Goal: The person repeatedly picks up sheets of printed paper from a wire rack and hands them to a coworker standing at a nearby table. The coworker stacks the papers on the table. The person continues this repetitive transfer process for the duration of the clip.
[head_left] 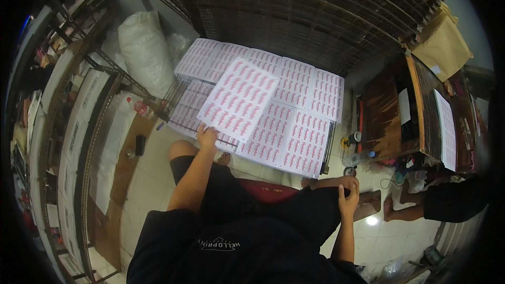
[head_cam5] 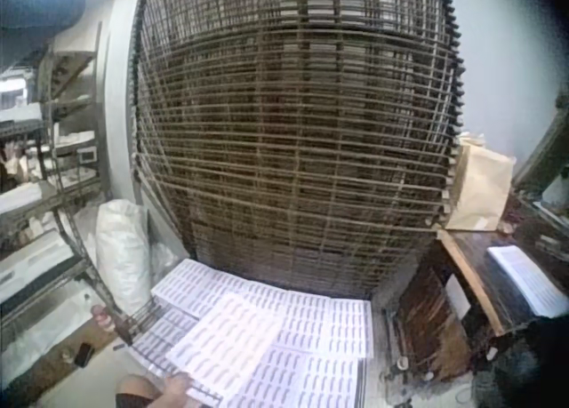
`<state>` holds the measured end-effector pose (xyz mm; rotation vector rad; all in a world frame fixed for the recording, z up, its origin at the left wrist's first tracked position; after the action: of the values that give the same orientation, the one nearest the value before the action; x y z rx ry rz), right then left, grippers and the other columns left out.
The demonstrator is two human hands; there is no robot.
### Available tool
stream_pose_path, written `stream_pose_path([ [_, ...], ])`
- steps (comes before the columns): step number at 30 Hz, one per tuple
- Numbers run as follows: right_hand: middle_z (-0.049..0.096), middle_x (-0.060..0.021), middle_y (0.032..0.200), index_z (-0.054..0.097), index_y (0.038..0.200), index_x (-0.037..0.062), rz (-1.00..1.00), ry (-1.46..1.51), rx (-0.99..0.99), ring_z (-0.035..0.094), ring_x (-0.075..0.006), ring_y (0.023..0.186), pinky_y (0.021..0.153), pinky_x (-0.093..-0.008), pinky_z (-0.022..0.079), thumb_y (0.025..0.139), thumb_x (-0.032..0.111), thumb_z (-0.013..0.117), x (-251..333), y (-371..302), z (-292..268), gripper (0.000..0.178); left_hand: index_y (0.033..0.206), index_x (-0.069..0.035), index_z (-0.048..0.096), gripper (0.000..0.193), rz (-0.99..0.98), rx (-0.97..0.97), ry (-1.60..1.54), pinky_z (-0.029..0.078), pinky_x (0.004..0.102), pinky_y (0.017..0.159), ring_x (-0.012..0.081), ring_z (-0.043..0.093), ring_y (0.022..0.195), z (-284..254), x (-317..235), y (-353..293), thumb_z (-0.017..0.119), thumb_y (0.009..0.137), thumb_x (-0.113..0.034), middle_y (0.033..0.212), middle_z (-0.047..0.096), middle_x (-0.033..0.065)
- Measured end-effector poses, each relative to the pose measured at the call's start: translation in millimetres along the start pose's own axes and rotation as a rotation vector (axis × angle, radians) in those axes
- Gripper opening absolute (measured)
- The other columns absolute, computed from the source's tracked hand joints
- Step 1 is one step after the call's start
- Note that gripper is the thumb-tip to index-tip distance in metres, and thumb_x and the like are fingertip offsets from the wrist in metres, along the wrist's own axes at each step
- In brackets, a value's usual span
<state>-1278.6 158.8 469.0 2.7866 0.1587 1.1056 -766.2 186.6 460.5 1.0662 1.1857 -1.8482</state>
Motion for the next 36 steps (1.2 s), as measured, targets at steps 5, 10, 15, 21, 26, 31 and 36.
stream_pose_path([
  [5, 0.054, -0.0163, 0.111, 0.059, 0.102, 0.0004, 0.029, -0.034, -0.069, 0.051, -0.0325, 0.105, 0.091, -0.0385, 0.039, 0.083, 0.025, 0.058, -16, -14, 12, 0.031, 0.119, 0.0, 0.048, 0.045, 0.068, -0.181, 0.133, 0.047, 0.0272, 0.056, 0.0189, 0.057, 0.07, -48, 37, 72, 0.046, 0.075, 0.008, 0.089, 0.057, 0.013],
  [10, 0.055, -0.0109, 0.11, 0.062, 0.098, 0.0059, 0.045, -0.125, -0.03, 0.051, -0.0307, 0.103, 0.087, -0.0428, 0.038, 0.083, 0.029, 0.058, -1, -3, 16, 0.028, 0.115, 0.004, 0.05, 0.041, 0.168, -0.322, 0.446, 0.049, 0.0328, 0.076, 0.0254, 0.06, 0.088, -58, 43, 86, 0.046, 0.074, 0.005, 0.108, 0.056, 0.0168],
  [15, 0.055, -0.0083, 0.11, 0.063, 0.097, 0.0089, 0.071, -0.168, -0.067, 0.05, -0.0294, 0.104, 0.088, -0.0442, 0.036, 0.083, 0.033, 0.057, -7, -7, 14, 0.028, 0.111, 0.003, 0.056, 0.039, 0.147, -0.352, 0.574, 0.046, 0.0304, 0.08, 0.0248, 0.06, 0.09, -37, 38, 66, 0.048, 0.073, 0.004, 0.105, 0.061, 0.017],
  [21, 0.054, -0.0081, 0.111, 0.062, 0.097, 0.0078, 0.096, -0.161, -0.053, 0.05, -0.0287, 0.104, 0.089, -0.0438, 0.035, 0.084, 0.034, 0.055, -1, -7, 16, 0.03, 0.11, 0.002, 0.057, 0.039, 0.084, -0.42, 0.595, 0.047, 0.0344, 0.081, 0.0289, 0.06, 0.093, -78, 92, 133, 0.052, 0.072, -0.001, 0.105, 0.06, 0.0208],
  [26, 0.054, -0.0087, 0.111, 0.062, 0.098, 0.0072, 0.091, -0.154, -0.034, 0.049, -0.0282, 0.105, 0.09, -0.0435, 0.034, 0.085, 0.034, 0.055, 0, -6, 20, 0.03, 0.11, 0.002, 0.057, 0.038, 0.061, -0.444, 0.565, 0.048, 0.0345, 0.078, 0.0293, 0.062, 0.09, -90, 103, 152, 0.052, 0.072, -0.003, 0.102, 0.061, 0.0212],
  [31, 0.054, -0.0093, 0.112, 0.062, 0.098, 0.0076, 0.112, -0.158, -0.021, 0.048, -0.0287, 0.106, 0.09, -0.0444, 0.034, 0.085, 0.034, 0.054, -4, -6, 18, 0.03, 0.108, -0.001, 0.06, 0.036, -0.029, -0.428, 0.424, 0.049, 0.0325, 0.075, 0.0264, 0.062, 0.087, -75, 108, 138, 0.052, 0.073, -0.002, 0.098, 0.063, 0.0181],
  [36, 0.053, -0.0092, 0.113, 0.062, 0.099, 0.009, 0.128, -0.173, -0.001, 0.047, -0.0287, 0.108, 0.092, -0.0449, 0.032, 0.086, 0.034, 0.053, -4, -6, 20, 0.03, 0.107, -0.003, 0.06, 0.034, 0.01, -0.449, 0.479, 0.049, 0.0328, 0.073, 0.0263, 0.063, 0.086, -68, 98, 125, 0.052, 0.074, -0.002, 0.098, 0.064, 0.0172],
])
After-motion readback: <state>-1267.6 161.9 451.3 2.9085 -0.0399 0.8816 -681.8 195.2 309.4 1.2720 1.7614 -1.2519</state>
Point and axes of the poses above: each hand's wrist, its own y-axis towards the middle knuckle, its own z-axis out of the palm, x = y × z, the point moved 1 cm from there along y, towards the middle knuckle
